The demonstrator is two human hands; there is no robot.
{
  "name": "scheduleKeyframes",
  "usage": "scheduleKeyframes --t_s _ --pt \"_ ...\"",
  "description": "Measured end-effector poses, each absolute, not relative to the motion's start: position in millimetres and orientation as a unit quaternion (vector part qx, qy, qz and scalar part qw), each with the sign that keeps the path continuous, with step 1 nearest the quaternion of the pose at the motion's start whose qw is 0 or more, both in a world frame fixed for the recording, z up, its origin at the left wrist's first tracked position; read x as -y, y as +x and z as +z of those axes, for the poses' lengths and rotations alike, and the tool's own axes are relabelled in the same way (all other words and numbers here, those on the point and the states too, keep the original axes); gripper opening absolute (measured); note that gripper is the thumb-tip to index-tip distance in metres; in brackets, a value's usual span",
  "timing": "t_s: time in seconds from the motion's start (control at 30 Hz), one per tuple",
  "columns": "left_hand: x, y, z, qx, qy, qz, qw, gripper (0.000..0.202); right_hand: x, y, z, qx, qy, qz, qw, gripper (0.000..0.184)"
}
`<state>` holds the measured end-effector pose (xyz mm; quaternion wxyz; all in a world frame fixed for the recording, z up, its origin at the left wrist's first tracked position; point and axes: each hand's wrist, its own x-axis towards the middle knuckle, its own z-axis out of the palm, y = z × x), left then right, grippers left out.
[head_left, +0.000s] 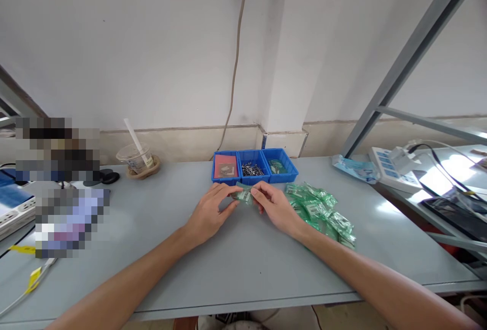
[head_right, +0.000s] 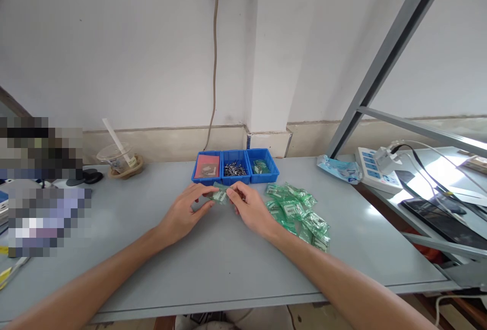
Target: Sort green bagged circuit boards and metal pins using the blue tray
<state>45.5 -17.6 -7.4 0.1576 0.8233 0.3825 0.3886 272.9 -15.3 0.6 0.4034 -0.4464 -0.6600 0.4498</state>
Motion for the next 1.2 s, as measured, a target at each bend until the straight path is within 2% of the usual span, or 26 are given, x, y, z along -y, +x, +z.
scheduleKeyframes --t_s 0.4,0.53,0.63,0.73,0.97,1.2 --pt "17.2 45.7 -3.6 -0.421 0.777 0.409 0.228 0.025 15.2 273.6 -5.1 0.692 -0.418 0.412 0.420 0.024" --pt "20.8 45.7 -4.0 -0.428 0.773 0.393 0.255 0.033 14.8 273.7 -4.1 0.669 -0.418 0.432 0.437 0.022" --pt "20.9 45.1 -5.4 -0.394 0.800 0.389 0.230 0.039 15.4 273.7 -0.5 0.668 -0.409 0.439 0.440 0.021" --pt "17.9 44.9 -7.8 -0.375 0.815 0.394 0.202 0.042 15.8 273.5 1.9 0.683 -0.406 0.428 0.431 0.024" --pt "13.7 44.5 -7.8 -0.404 0.795 0.405 0.202 0.018 16.1 272.8 0.1 0.677 -0.416 0.438 0.420 0.035" --pt "15.1 45.3 -7.5 -0.401 0.796 0.406 0.203 0.028 14.7 274.7 -3.1 0.703 -0.429 0.389 0.413 0.032"
